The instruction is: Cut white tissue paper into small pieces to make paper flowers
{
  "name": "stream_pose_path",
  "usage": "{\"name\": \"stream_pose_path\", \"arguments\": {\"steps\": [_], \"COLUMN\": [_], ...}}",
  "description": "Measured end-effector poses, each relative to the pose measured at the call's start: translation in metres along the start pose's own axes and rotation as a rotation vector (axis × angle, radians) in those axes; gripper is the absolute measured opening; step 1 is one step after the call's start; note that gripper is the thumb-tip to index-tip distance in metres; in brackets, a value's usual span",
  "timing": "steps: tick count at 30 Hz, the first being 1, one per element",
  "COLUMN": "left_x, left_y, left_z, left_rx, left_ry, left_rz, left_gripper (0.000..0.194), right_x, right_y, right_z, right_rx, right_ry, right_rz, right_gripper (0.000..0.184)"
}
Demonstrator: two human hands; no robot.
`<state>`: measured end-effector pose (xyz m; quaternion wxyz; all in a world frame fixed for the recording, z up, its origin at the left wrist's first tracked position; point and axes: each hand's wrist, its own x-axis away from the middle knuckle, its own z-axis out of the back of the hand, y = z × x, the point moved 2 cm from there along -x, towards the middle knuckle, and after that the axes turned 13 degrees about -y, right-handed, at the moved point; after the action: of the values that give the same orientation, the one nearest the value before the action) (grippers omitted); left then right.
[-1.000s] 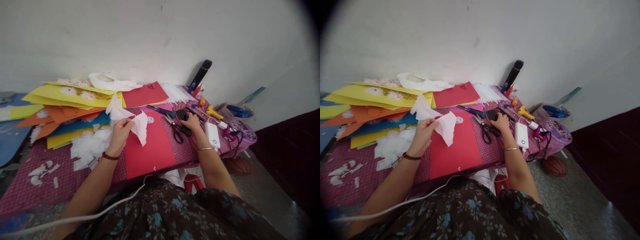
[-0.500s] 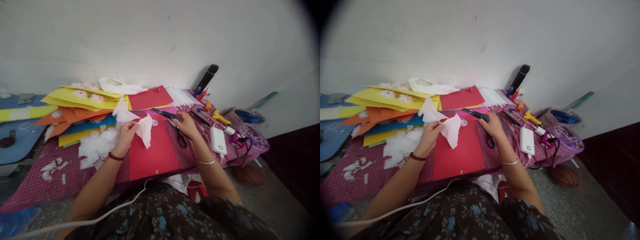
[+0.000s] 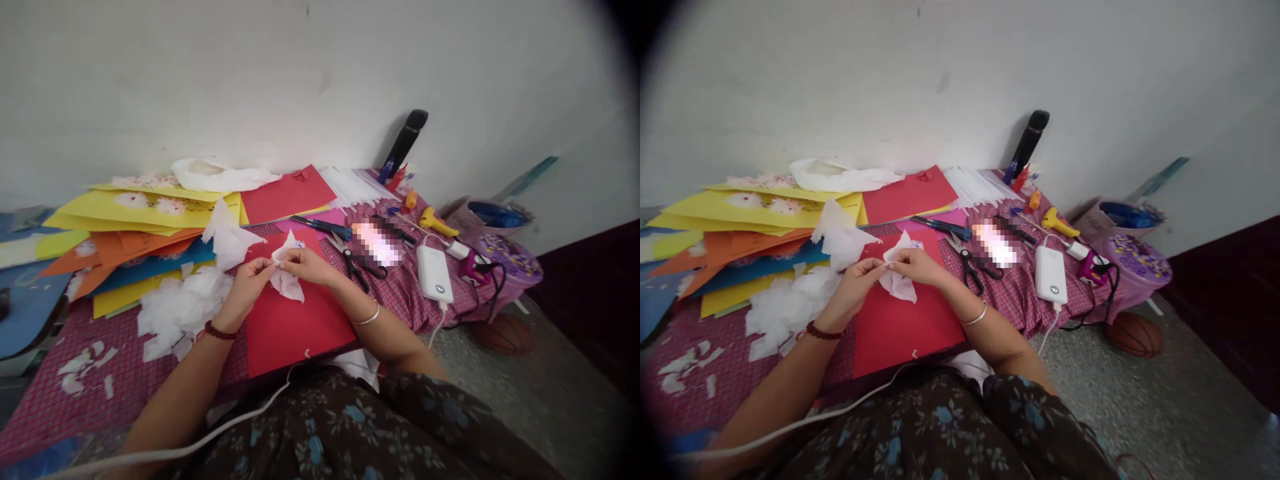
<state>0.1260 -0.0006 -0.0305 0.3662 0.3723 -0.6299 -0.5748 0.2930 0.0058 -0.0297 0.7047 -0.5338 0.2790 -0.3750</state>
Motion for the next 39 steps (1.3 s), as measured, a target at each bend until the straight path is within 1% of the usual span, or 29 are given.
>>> {"name": "stream_pose_path", "arguments": {"steps": [3,5,10,12,14,16,20,24,30,33,39], "left_x": [-0.001,-0.002,-0.004,-0.004,-0.003,-0.001,0.001,0.002,0.004,0.002,0.002], "left_y": [-0.003,-0.003,-0.006,-0.008,-0.008,-0.007,-0.002,0.003,0.007,0.004,0.005], "left_z": [0.000,0.001,0.003,0.003,0.003,0.003,0.002,0.003,0.002,0.002,0.001], "left_rx": [0.015,0.008,-0.075,-0.101,-0.114,-0.095,0.028,0.075,-0.056,-0.036,0.009], "left_ry": [0.038,0.052,0.015,0.002,0.012,0.038,0.103,0.146,0.101,0.094,0.095], "left_rz": [0.020,0.019,0.004,-0.001,-0.010,-0.029,-0.078,-0.045,-0.077,-0.071,-0.083], "left_gripper": [0.028,0.030,0.029,0.028,0.027,0.026,0.025,0.033,0.022,0.021,0.020], "right_x": [0.001,0.002,0.005,0.006,0.006,0.006,0.006,0.006,0.009,0.009,0.008], "right_y": [0.003,0.000,-0.007,-0.009,-0.010,-0.010,-0.011,-0.012,-0.017,-0.016,-0.006], "right_z": [-0.003,-0.005,-0.009,-0.011,-0.012,-0.012,-0.010,-0.008,-0.010,-0.011,-0.008], "right_rx": [0.007,0.044,0.113,0.091,0.043,-0.011,-0.091,-0.081,0.016,0.055,0.039], "right_ry": [0.049,0.061,0.036,0.021,0.005,0.009,0.053,0.075,0.071,0.065,0.093], "right_rz": [-0.024,-0.012,-0.003,-0.006,-0.006,0.005,0.031,0.012,0.017,0.011,-0.013], "right_gripper": [0.033,0.029,0.027,0.026,0.024,0.023,0.021,0.019,0.020,0.020,0.019]}}
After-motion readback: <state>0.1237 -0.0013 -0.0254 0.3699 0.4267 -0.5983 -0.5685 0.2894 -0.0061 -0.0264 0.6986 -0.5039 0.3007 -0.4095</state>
